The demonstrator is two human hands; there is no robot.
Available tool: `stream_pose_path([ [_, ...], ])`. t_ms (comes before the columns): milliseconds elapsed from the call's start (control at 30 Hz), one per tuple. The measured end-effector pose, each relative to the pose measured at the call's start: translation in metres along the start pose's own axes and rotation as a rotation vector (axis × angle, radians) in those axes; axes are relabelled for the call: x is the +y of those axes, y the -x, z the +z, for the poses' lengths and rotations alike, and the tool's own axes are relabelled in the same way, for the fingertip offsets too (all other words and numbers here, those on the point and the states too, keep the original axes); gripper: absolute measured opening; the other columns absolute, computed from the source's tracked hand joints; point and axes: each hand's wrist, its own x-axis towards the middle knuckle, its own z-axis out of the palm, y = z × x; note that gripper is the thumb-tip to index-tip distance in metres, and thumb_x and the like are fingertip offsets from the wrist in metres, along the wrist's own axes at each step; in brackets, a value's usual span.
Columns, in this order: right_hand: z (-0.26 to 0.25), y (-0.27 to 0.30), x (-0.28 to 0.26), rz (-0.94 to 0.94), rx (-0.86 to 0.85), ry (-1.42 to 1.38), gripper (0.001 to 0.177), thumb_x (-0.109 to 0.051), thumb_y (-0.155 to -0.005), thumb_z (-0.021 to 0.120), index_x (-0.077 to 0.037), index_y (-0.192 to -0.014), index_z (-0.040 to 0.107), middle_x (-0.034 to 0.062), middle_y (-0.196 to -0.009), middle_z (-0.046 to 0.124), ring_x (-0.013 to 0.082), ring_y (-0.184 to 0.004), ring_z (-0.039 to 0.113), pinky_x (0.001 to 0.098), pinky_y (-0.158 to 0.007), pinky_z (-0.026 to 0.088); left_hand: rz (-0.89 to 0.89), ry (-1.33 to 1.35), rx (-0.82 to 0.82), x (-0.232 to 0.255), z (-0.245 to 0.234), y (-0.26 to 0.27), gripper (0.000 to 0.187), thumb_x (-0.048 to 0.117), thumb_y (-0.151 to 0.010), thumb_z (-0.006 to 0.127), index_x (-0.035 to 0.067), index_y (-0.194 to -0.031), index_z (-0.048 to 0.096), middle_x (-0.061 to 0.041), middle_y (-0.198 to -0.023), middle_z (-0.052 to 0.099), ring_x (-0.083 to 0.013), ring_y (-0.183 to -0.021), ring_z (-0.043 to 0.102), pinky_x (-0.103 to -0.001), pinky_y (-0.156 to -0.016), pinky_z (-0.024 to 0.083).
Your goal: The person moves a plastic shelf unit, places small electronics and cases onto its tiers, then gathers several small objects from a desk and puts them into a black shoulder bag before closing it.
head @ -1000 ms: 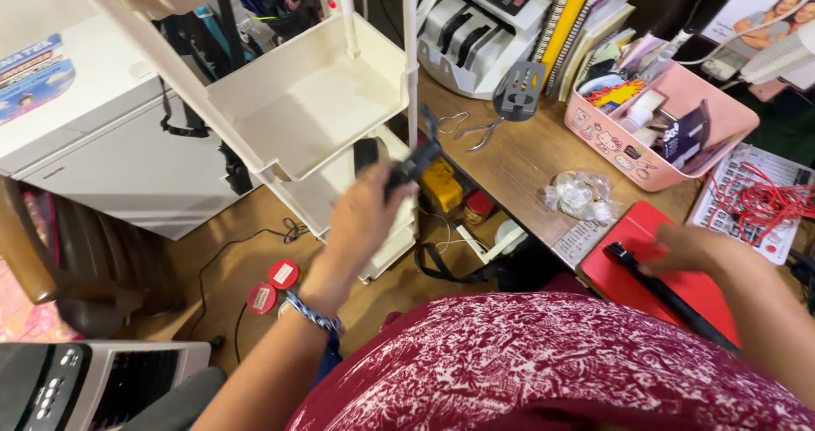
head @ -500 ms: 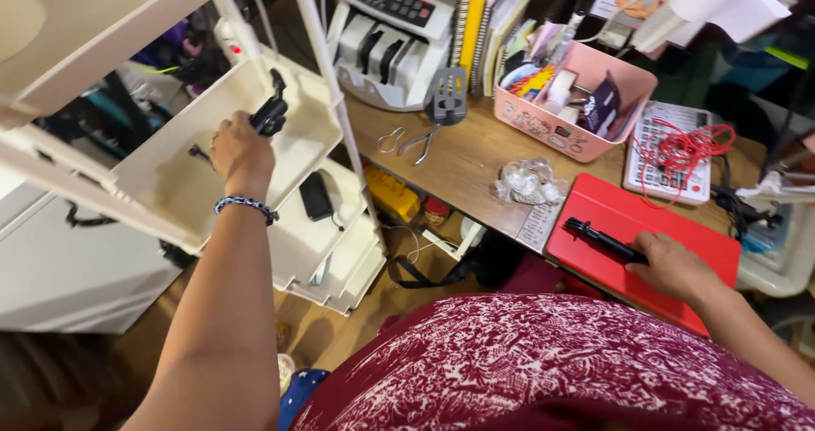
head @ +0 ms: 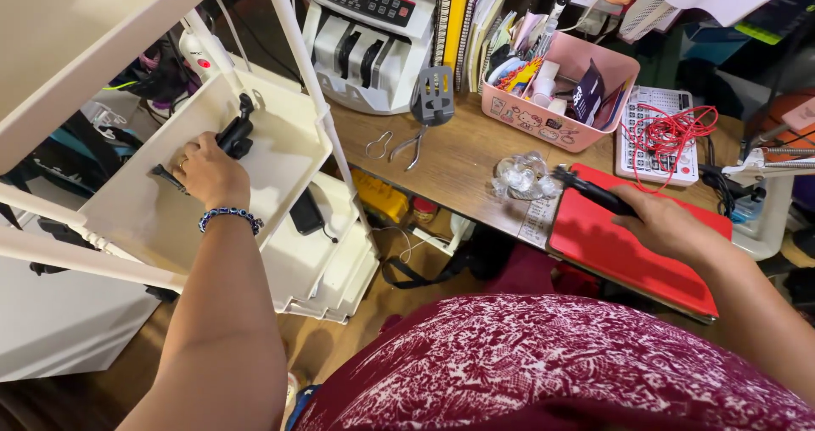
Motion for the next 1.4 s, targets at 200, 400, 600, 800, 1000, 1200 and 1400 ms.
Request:
stream_pose_path([
  [200, -0.051, 0.002, -0.141, -0.124, -0.063, 0.065, 0.058, -0.035, -0.094, 0.064, -0.023, -0.149, 0.048, 0.0193, -0.110, 0.073, 0.0385, -0.102, 0.071, 0.0500, -0.089, 0.054, 0.027, 0.049, 0.049, 0.005, -0.013, 0.007, 0.047, 0.003, -0.086, 0.069, 0.012, -0.132, 0.062, -0.016, -0.129, 0.059, -0.0408, -0.125, 0.052, -0.054, -0.109, 0.034],
  [400, -0.057, -0.031, -0.267, -0.573, 0.009, 0.296, 0.050, -0.041, -0.095, 0.060, -0.026, -0.143, 0.057, 0.0111, -0.124, 0.067, 0.0364, -0.111, 0.065, 0.0506, -0.090, 0.053, -0.061, 0.527, 0.151, 0.050, -0.099, 0.029, 0.070, -0.009, -0.076, 0.057, 0.001, -0.145, 0.050, -0.025, -0.137, 0.052, -0.0449, -0.128, 0.046, -0.052, -0.112, 0.032],
  [600, -0.031, -0.065, -0.390, -1.129, 0.192, 0.307, 0.038, -0.020, -0.086, 0.065, -0.013, -0.123, 0.066, 0.0133, -0.105, 0.069, 0.0334, -0.102, 0.066, 0.0495, -0.089, 0.051, 0.457, 0.641, -0.057, 0.082, -0.201, 0.112, 0.076, -0.009, -0.077, 0.056, -0.004, -0.151, 0.041, -0.029, -0.144, 0.051, -0.0456, -0.134, 0.050, -0.047, -0.116, 0.039],
  [800, 0.007, -0.095, -0.473, -1.354, 0.329, 0.255, 0.018, -0.004, -0.088, 0.059, -0.006, -0.103, 0.068, 0.0101, -0.102, 0.069, 0.0313, -0.107, 0.067, 0.0478, -0.094, 0.051, 0.290, 0.248, -0.053, 0.061, -0.193, 0.127, 0.076, -0.009, -0.081, 0.059, -0.007, -0.154, 0.038, -0.022, -0.126, 0.059, -0.0421, -0.115, 0.060, -0.050, -0.099, 0.048],
  [1000, 0.015, -0.128, -0.515, -1.343, 0.407, 0.321, 0.030, -0.003, -0.092, 0.060, -0.007, -0.121, 0.067, 0.0127, -0.119, 0.068, 0.0316, -0.120, 0.061, 0.0484, -0.105, 0.044, -0.009, -0.078, -0.020, 0.044, -0.166, 0.106, 0.046, 0.002, -0.082, 0.069, 0.003, -0.126, 0.056, -0.017, -0.119, 0.056, -0.0398, -0.114, 0.060, -0.059, -0.100, 0.047],
  [1200, 0.020, -0.128, -0.493, -1.388, 0.561, 0.056, 0.073, -0.009, -0.077, 0.076, -0.003, -0.145, 0.049, 0.0227, -0.143, 0.049, 0.0414, -0.131, 0.048, 0.0558, -0.110, 0.033, -0.225, -0.118, -0.188, 0.038, -0.137, 0.073, 0.048, 0.012, -0.083, 0.070, 0.005, -0.129, 0.057, -0.015, -0.126, 0.054, -0.0411, -0.121, 0.056, -0.062, -0.098, 0.045],
  [1400, 0.035, -0.083, -0.401, -1.205, 0.252, -0.185, 0.061, -0.006, -0.090, 0.067, -0.009, -0.148, 0.048, 0.0182, -0.150, 0.047, 0.0417, -0.132, 0.049, 0.0491, -0.112, 0.041, -0.263, -0.195, -0.289, 0.025, -0.083, 0.059, 0.039, 0.019, -0.094, 0.063, 0.007, -0.130, 0.059, -0.016, -0.130, 0.054, -0.0437, -0.126, 0.053, -0.065, -0.099, 0.044],
])
